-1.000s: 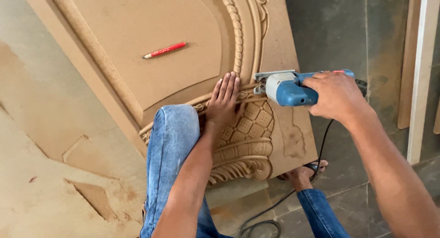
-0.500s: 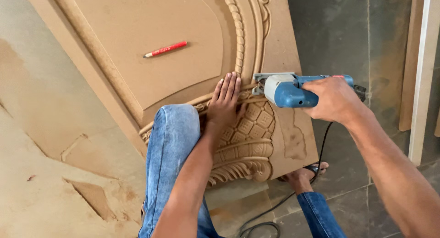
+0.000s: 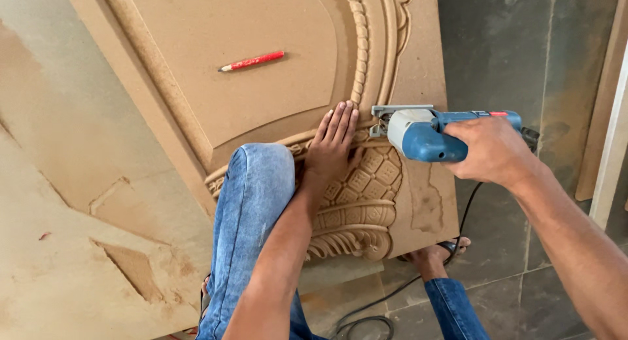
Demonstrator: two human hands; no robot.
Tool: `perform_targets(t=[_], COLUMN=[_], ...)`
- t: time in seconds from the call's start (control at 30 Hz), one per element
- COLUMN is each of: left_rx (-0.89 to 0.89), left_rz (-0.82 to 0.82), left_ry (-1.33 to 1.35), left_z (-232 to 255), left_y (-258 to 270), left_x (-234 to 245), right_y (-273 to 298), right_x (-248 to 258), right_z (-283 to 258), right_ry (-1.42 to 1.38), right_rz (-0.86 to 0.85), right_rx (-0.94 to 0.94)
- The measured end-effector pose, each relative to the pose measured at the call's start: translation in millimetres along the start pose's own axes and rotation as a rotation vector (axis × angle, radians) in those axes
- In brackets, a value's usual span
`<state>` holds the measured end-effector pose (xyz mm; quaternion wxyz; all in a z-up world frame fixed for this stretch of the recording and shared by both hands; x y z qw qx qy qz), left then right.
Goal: The person uses a handheld electric carving tool to shape and refine a decorative floral pattern on a large wooden panel. They guide the tool along the contours of the design, removing material to create depth and definition.
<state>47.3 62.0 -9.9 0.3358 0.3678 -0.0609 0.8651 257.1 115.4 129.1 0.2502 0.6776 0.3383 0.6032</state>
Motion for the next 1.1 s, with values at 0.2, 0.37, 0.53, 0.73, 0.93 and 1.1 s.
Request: perform_targets(t=[0.2,0.37,0.53,0.73,0.93,1.1], left_rx=[0.004,0.003,0.001,0.007,-0.010,-0.011], left_rz=[-0.003,0.004,-0.009,-0.008,0.010,0.034], left_ry=[-0.005,-0.008,-0.021,-0.019,-0.035,-0.026], left_z=[-0.6,-1.6,-1.0,-1.2,0.0,1.5], left_y=[0.8,0.0,0.6,1.7,-0.2,0.8], left_x=[-0.1,-1.1,-3.1,0.5,3.2,5.0], right_y=[-0.2,-2.1,2.1,1.6,-4.2,-3.2], right_x=[0.3,1.8,-3.4,1.5,3.0,8.6], right_z=[-1.7,0.1,2.5,-3.4,0.7,4.3], right_ry=[0.030,0.043,0.017,0.039,0.106,0.092], right_rz=[-0.023,-0.007,-0.020,0.006,-0.120,-0.181], right_rx=[0.012,0.013,-0.040,0.005,-0.017,-0.044])
Point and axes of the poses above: each hand's wrist, its own y-axis away from the middle knuckle, its own x-axis out of the back of the hand, z = x × y, the point moved 8 cm from there along -y, towards the middle knuckle, and after that the axes turned 9 degrees about y, right-handed, at the moved point
